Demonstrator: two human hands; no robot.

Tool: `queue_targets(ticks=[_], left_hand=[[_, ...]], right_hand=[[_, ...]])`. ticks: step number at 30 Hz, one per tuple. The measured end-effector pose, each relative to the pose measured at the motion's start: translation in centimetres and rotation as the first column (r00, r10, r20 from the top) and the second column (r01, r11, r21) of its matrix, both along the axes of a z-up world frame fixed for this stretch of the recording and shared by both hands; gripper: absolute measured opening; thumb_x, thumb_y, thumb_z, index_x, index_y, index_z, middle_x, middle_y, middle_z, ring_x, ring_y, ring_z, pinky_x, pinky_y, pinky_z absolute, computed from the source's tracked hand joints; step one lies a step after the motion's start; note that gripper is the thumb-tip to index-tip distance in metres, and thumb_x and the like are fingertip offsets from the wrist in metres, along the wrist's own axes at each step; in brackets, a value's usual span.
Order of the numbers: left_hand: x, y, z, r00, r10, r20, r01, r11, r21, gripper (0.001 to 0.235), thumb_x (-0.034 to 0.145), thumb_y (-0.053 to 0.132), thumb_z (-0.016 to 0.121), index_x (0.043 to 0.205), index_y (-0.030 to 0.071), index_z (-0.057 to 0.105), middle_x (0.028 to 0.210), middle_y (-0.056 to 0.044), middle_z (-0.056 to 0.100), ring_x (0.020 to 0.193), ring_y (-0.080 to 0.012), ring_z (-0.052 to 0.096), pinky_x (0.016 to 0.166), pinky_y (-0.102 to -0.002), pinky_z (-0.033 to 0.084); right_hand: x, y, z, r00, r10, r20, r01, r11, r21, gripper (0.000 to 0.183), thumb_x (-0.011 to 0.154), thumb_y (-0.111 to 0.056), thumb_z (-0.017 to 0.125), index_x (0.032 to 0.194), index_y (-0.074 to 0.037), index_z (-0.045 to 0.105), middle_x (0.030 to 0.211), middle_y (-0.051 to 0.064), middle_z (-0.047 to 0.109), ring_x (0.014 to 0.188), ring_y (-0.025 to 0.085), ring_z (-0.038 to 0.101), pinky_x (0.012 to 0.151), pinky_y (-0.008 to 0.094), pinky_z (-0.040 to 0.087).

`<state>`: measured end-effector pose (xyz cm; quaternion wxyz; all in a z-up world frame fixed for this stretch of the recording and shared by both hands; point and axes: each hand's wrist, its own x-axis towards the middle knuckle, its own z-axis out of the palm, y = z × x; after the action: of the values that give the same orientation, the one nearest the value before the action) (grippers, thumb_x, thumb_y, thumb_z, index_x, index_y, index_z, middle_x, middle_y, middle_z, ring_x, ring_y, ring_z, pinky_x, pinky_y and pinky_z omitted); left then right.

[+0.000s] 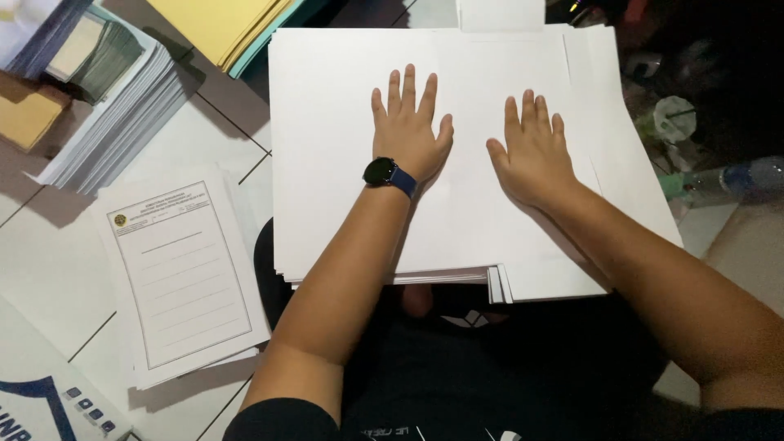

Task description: The person sits on the floor and stacks printed documents into a neat pile. They pick up sheets from a nearby box and place them onto the stack, smoothing the edges with both hands to align them.

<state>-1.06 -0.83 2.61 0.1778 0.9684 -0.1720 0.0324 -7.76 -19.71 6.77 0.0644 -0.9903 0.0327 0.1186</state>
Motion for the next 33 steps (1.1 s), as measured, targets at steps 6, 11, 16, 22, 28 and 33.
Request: queue_targets(ticks=[6, 11, 16, 22, 28, 33], left_hand=[[0.2, 0.5, -0.2, 0.998, -0.065, -0.012, 0.065, 0.998, 0.013, 0.067, 0.102, 0.047, 0.035, 0.161, 0.015, 0.032, 0.168, -0.020, 0.019, 0.155, -0.0380, 0.012, 0.123, -0.061, 0.008], [-0.4, 0.8, 0.6, 0.997, -0.073, -0.028, 0.074, 0.997, 0.033, 0.066, 0.104, 0.049, 0.033, 0.161, 0.016, 0.033, 0.168, -0.019, 0.023, 0.157, -0.0358, 0.014, 0.125, -0.060, 0.007], [-0.6, 0.8, 1.2, 0.995, -0.058, -0.079, 0.061, 0.997, 0.036, 0.067, 0.105, 0.051, 0.031, 0.162, 0.018, 0.033, 0.170, -0.018, 0.025, 0.159, -0.0320, 0.014, 0.126, -0.058, 0.005], [-0.5, 0.8, 1.6, 0.991, -0.075, -0.107, 0.078, 0.997, 0.021, 0.066, 0.105, 0.051, 0.031, 0.162, 0.017, 0.033, 0.170, -0.018, 0.024, 0.159, -0.0323, 0.013, 0.126, -0.058, 0.003], [-0.4, 0.9, 1.8, 0.984, -0.089, -0.153, 0.092, 0.996, 0.015, 0.066, 0.106, 0.049, 0.031, 0.163, 0.016, 0.030, 0.170, -0.020, 0.021, 0.159, -0.0338, 0.010, 0.125, -0.059, -0.001], [-0.4, 1.1, 2.0, 0.980, -0.092, -0.175, 0.094, 0.996, 0.003, 0.067, 0.106, 0.050, 0.030, 0.163, 0.016, 0.028, 0.170, -0.020, 0.019, 0.159, -0.0346, 0.008, 0.124, -0.059, -0.001]], right_hand=[[-10.4, -2.6, -0.2, 0.995, 0.041, 0.092, -0.034, 0.997, -0.073, 0.070, 0.105, -0.041, 0.034, 0.162, -0.001, 0.025, 0.167, 0.030, 0.018, 0.156, 0.040, 0.016, 0.123, 0.054, 0.013], [-13.3, -2.2, 2.0, 0.989, -0.014, 0.147, 0.015, 1.000, -0.005, 0.067, 0.106, -0.039, 0.036, 0.161, -0.001, 0.032, 0.167, 0.033, 0.021, 0.157, 0.044, 0.014, 0.124, 0.055, 0.011], [-13.0, -5.0, 2.0, 0.984, -0.106, 0.141, 0.114, 0.992, -0.050, 0.074, 0.108, -0.052, 0.033, 0.163, -0.004, 0.034, 0.169, 0.035, 0.018, 0.159, 0.047, 0.006, 0.122, 0.065, -0.005], [-7.9, -9.3, 0.3, 0.986, -0.152, 0.065, 0.154, 0.988, -0.019, 0.073, 0.109, -0.052, 0.029, 0.166, -0.006, 0.026, 0.168, 0.035, 0.017, 0.157, 0.048, 0.014, 0.120, 0.068, 0.012], [3.2, -10.4, -1.4, 0.994, -0.082, 0.075, 0.083, 0.997, -0.011, 0.066, 0.111, -0.043, 0.023, 0.168, -0.009, 0.024, 0.169, 0.032, 0.015, 0.158, 0.045, 0.013, 0.125, 0.058, 0.013], [12.4, -13.1, -4.2, 0.975, -0.038, 0.218, 0.020, 0.996, 0.087, 0.061, 0.114, -0.033, 0.024, 0.166, -0.003, 0.029, 0.168, 0.030, 0.023, 0.157, 0.041, 0.020, 0.125, 0.054, 0.015]])
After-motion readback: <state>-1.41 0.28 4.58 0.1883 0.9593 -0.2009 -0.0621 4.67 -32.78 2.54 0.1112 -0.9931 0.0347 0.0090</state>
